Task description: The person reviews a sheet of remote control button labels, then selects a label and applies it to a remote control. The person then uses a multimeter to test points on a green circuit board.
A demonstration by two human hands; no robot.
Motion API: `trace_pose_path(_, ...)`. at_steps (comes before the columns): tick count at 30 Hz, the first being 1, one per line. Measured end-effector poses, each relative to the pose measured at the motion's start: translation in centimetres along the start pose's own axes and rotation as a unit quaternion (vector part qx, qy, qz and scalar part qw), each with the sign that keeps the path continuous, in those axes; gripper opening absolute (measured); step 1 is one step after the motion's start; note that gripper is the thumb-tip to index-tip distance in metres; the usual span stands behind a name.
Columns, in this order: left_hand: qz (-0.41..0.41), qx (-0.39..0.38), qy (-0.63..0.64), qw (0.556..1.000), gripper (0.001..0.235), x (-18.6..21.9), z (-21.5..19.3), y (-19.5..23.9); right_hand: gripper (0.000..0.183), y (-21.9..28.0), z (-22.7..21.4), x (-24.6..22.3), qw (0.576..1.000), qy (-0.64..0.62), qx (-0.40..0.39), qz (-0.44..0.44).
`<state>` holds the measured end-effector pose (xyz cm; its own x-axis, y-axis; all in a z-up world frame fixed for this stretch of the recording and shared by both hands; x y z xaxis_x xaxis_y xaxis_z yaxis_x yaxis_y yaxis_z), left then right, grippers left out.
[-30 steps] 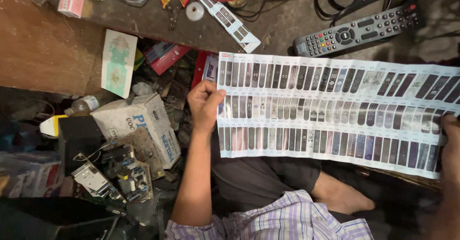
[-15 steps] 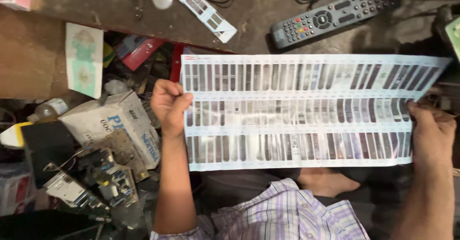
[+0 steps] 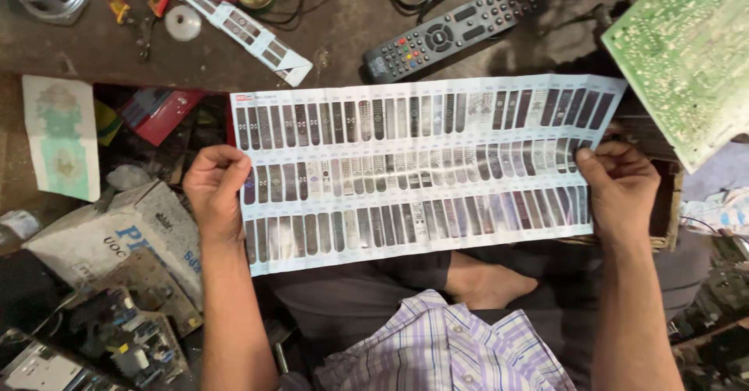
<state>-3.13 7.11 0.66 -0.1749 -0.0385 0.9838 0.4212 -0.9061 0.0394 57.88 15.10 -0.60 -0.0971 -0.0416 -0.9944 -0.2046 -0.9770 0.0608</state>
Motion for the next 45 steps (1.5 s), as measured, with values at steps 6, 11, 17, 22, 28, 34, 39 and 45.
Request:
trace_pose_path(6,-0.021,-0.009,-0.042,0.999,0.019,0.2,0.2,0.3,0.012,0.1,0.5,0.4,0.999,0.035,-0.037,0.008)
trace_pose_path(11,-0.024,-0.019,-0.166,0.986,0.021,1.5,0.7,0.5,0.015,0.4,0.8,1.5,0.990,0.092,-0.097,0.042)
trace_pose_path(17,-0.034,-0.050,-0.305,0.950,0.025,3.5,2.7,2.0,0.028,0.7,2.2,1.2,0.987,0.082,-0.093,0.106)
trace_pose_path(22,-0.007,-0.113,-0.332,0.936,0.030,4.6,5.1,2.6,0.042,1.6,4.7,-0.2,0.973,0.111,-0.142,0.142)
trace_pose_path(28,-0.040,-0.054,-0.145,0.987,0.038,3.1,2.4,2.4,0.061,1.9,5.4,-1.2,0.977,-0.005,-0.152,0.150)
trace_pose_path(34,-0.027,-0.058,0.076,0.995,0.058,2.9,1.6,1.2,0.079,1.3,6.6,-2.0,0.975,-0.103,-0.129,0.146)
trace_pose_path(39,0.020,-0.093,0.193,0.976,0.068,4.0,3.7,-0.5,0.090,-0.3,9.0,-3.3,0.966,-0.191,-0.134,0.114)
trace_pose_path(45,0.006,-0.114,0.258,0.959,0.072,4.6,5.0,-0.7,0.101,-0.8,11.0,-3.9,0.952,-0.217,-0.183,0.109)
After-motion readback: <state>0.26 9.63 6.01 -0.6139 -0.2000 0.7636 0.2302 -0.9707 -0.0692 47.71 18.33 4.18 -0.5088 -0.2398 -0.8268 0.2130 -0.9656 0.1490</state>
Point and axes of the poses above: each hand's wrist, its own y-axis away from the middle knuckle, its own z-axis out of the palm, x = y × z, the point moved 10 cm from there along -y, towards the middle knuckle, and after that the axes turned 9 degrees about -y, right-handed, at the moved point
